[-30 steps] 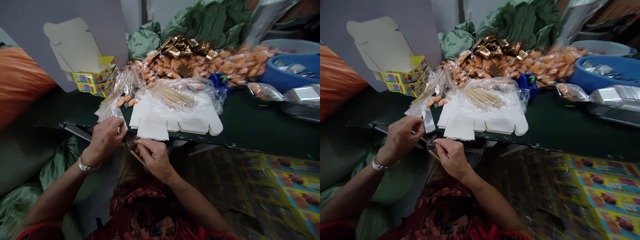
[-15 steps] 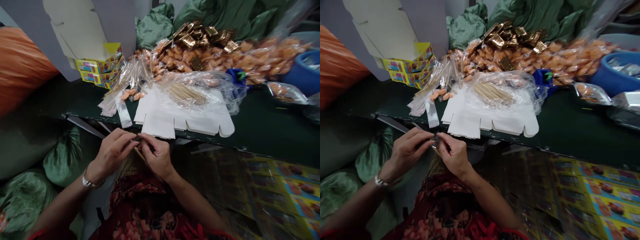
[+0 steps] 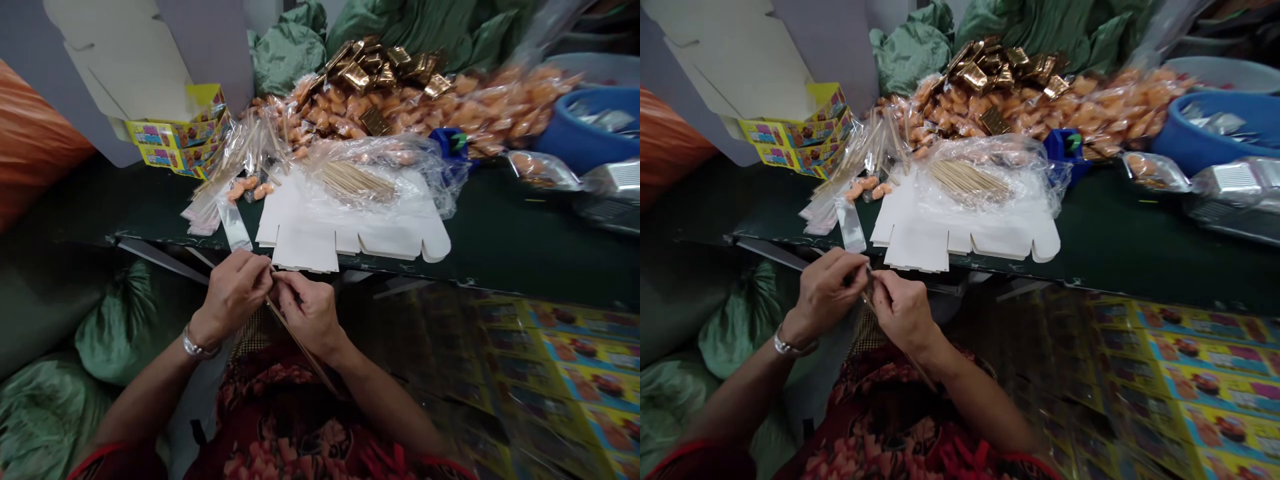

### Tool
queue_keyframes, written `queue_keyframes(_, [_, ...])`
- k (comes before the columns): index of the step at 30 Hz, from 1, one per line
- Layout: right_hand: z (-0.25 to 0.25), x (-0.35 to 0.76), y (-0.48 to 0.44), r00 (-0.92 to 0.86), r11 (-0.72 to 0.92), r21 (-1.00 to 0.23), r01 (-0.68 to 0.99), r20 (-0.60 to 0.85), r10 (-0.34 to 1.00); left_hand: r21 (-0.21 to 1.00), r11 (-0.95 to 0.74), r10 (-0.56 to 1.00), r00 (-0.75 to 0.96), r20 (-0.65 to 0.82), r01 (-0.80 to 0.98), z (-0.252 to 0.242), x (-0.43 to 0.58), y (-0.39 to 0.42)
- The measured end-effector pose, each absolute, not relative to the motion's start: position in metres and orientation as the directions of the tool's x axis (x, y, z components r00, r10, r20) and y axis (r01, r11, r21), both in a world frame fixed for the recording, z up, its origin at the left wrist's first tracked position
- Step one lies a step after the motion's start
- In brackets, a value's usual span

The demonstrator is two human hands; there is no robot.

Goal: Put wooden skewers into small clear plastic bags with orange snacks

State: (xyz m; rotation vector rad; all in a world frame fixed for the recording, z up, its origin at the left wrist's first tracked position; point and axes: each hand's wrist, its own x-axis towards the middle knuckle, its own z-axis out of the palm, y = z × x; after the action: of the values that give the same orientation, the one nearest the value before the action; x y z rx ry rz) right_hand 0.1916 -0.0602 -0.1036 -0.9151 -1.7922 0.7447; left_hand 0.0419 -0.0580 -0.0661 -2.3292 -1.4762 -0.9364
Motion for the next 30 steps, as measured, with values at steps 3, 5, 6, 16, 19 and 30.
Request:
queue_keyframes(3, [-0.103, 0.197, -0.059, -0.216, 0.467, -0.86, 0.208, 0.425, 0.879, 0.345, -0.266, 0.765, -0.021, 0.644, 0.9, -0.059, 0.01, -0.06])
queue_keyframes(5, [-0.104, 0.2, -0.057, -0.182, 0.421, -0.891, 0.174, 0.391, 0.902, 0.554, -0.104, 0.808, -0.255, 0.532, 0.826, -0.066, -0.024, -0.077])
queue_keyframes(6, [-0.105, 0.202, -0.056, -0.169, 0.4, -0.903, 0.156, 0.375, 0.912, 0.631, -0.038, 0.88, -0.274, 0.388, 0.775, -0.076, -0.04, -0.09])
queue_keyframes(16, [-0.11, 0.197, -0.053, -0.162, 0.345, -0.934, 0.093, 0.328, 0.931, 0.72, 0.167, 0.961, 0.052, -0.272, 0.673, -0.137, -0.023, -0.137])
queue_keyframes(19, [-0.108, 0.197, -0.056, -0.16, 0.345, -0.931, 0.117, 0.325, 0.932, 0.937, 0.101, 0.988, 0.075, -0.133, 0.335, -0.097, 0.008, -0.098])
queue_keyframes(30, [-0.117, 0.209, -0.056, -0.177, 0.122, -0.968, -0.219, 0.162, 0.971, 0.958, 0.146, 0.988, 0.081, -0.13, -0.246, -0.099, 0.059, -0.061])
